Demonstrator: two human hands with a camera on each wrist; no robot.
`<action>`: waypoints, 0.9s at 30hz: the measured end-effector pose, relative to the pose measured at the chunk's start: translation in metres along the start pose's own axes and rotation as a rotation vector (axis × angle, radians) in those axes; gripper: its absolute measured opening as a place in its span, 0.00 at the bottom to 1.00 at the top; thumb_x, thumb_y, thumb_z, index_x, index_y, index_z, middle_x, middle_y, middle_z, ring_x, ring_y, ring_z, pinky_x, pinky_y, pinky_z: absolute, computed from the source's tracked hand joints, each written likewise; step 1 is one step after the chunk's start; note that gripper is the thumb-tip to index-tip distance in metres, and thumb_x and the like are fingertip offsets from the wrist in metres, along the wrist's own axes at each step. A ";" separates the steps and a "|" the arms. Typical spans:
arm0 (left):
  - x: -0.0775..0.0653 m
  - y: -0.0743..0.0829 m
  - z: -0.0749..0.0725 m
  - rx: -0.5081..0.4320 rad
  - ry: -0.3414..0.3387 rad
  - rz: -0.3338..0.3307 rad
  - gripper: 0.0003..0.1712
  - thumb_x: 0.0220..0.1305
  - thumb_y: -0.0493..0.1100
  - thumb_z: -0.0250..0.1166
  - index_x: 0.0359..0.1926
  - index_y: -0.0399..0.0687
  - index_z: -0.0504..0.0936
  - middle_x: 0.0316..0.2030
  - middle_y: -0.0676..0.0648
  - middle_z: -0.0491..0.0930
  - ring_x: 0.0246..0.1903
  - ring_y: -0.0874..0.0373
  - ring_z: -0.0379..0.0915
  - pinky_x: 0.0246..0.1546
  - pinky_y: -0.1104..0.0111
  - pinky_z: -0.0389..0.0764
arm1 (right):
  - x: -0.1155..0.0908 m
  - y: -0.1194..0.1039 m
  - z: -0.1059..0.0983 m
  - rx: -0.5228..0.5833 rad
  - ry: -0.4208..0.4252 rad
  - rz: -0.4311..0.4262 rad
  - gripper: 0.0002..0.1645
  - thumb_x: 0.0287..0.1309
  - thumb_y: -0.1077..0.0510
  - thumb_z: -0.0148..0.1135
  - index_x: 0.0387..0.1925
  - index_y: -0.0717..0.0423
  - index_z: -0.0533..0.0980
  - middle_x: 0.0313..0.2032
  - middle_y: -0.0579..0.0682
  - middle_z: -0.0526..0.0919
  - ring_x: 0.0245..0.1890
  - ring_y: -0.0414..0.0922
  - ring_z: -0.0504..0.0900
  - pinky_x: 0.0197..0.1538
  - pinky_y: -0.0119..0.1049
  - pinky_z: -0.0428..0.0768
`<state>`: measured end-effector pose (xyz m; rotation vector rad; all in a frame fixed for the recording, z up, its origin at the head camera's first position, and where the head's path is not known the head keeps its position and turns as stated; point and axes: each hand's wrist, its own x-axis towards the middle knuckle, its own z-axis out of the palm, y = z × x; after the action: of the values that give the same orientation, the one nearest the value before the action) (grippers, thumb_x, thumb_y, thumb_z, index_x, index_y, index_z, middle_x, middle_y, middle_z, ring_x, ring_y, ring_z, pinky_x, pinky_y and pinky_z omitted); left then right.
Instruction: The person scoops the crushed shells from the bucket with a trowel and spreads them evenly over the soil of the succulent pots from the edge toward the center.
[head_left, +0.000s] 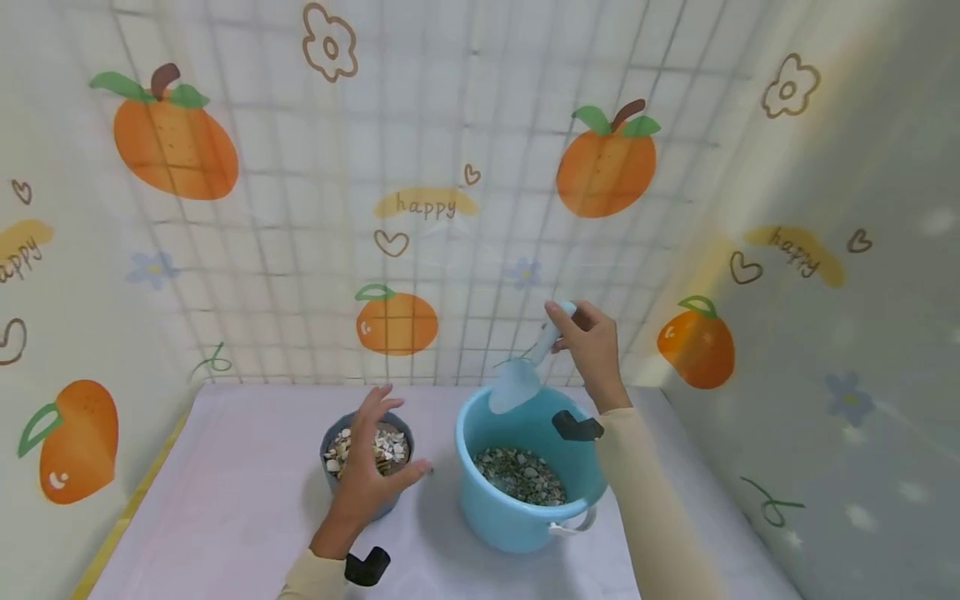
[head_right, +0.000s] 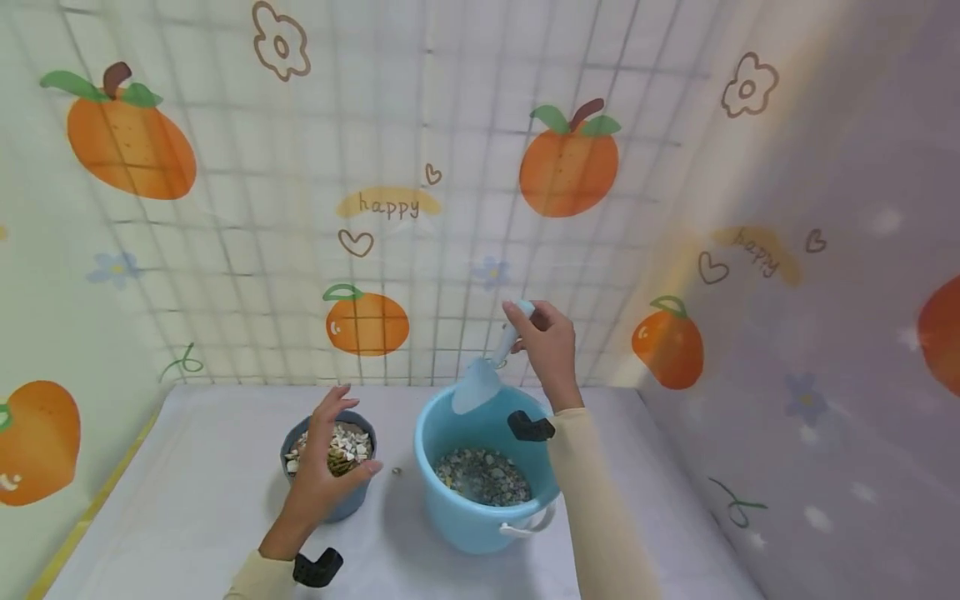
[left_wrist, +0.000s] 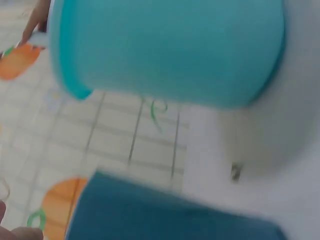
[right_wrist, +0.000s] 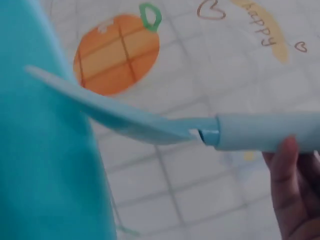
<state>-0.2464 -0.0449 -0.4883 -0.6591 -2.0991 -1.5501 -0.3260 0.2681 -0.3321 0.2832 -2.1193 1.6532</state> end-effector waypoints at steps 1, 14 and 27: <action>0.001 0.001 0.007 -0.008 -0.025 0.001 0.48 0.52 0.51 0.76 0.70 0.67 0.60 0.75 0.55 0.46 0.74 0.54 0.36 0.60 0.33 0.51 | 0.000 0.004 -0.004 -0.030 -0.024 -0.015 0.19 0.62 0.49 0.66 0.43 0.62 0.80 0.34 0.64 0.81 0.25 0.57 0.79 0.31 0.42 0.83; -0.009 0.002 0.068 -0.108 -0.317 -0.114 0.43 0.54 0.62 0.72 0.68 0.75 0.62 0.75 0.62 0.40 0.74 0.53 0.37 0.59 0.34 0.55 | -0.023 0.075 -0.010 -0.248 -0.357 -0.031 0.18 0.60 0.40 0.66 0.47 0.44 0.81 0.39 0.46 0.85 0.31 0.48 0.82 0.32 0.47 0.82; -0.013 -0.017 0.084 -0.246 -0.287 -0.123 0.30 0.55 0.56 0.74 0.54 0.67 0.67 0.76 0.59 0.39 0.72 0.53 0.44 0.59 0.45 0.67 | -0.035 0.093 -0.010 -0.220 -0.431 0.021 0.18 0.58 0.43 0.69 0.47 0.44 0.82 0.44 0.44 0.83 0.36 0.48 0.84 0.38 0.46 0.83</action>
<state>-0.2529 0.0299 -0.5320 -0.9002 -2.2062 -1.9004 -0.3318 0.2984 -0.4272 0.5929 -2.6005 1.4496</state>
